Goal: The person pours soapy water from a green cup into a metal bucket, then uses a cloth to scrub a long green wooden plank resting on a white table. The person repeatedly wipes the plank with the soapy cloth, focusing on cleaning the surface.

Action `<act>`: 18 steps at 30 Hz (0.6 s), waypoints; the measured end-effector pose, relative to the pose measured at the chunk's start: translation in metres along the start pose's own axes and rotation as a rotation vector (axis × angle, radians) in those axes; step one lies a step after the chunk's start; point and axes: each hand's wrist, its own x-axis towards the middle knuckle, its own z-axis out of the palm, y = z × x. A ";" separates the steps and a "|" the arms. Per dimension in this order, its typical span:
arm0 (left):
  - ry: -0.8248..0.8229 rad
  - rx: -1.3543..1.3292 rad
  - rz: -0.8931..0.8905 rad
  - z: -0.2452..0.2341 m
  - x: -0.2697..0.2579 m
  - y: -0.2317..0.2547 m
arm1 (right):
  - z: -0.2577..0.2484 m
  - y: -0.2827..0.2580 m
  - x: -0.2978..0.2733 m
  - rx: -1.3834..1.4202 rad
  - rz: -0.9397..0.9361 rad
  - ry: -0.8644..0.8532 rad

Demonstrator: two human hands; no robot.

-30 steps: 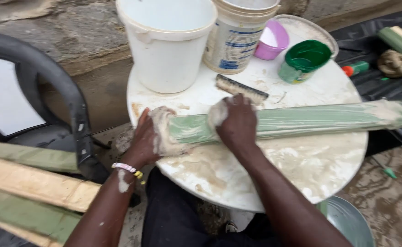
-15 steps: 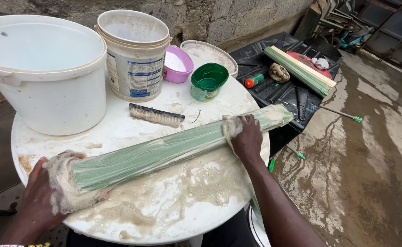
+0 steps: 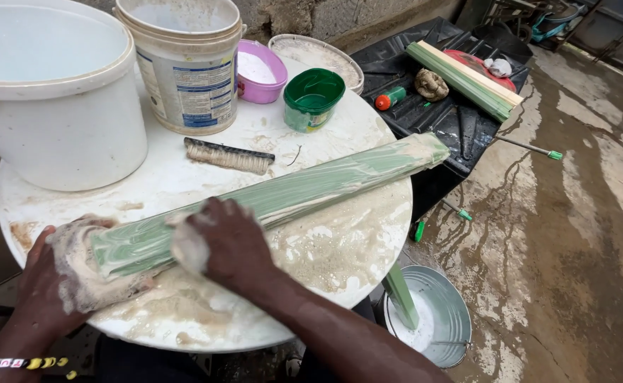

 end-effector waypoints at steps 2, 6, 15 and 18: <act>0.015 0.282 -0.043 -0.028 -0.017 0.055 | -0.019 0.079 -0.001 -0.111 0.078 0.113; 0.041 0.259 0.074 -0.026 -0.016 0.054 | -0.094 0.254 -0.029 -0.197 0.767 0.384; 0.065 0.229 0.077 -0.022 -0.018 0.049 | -0.086 0.251 -0.043 -0.284 0.543 0.297; 0.122 -0.295 -0.173 0.006 0.024 -0.078 | -0.137 0.339 -0.049 -0.344 0.698 0.358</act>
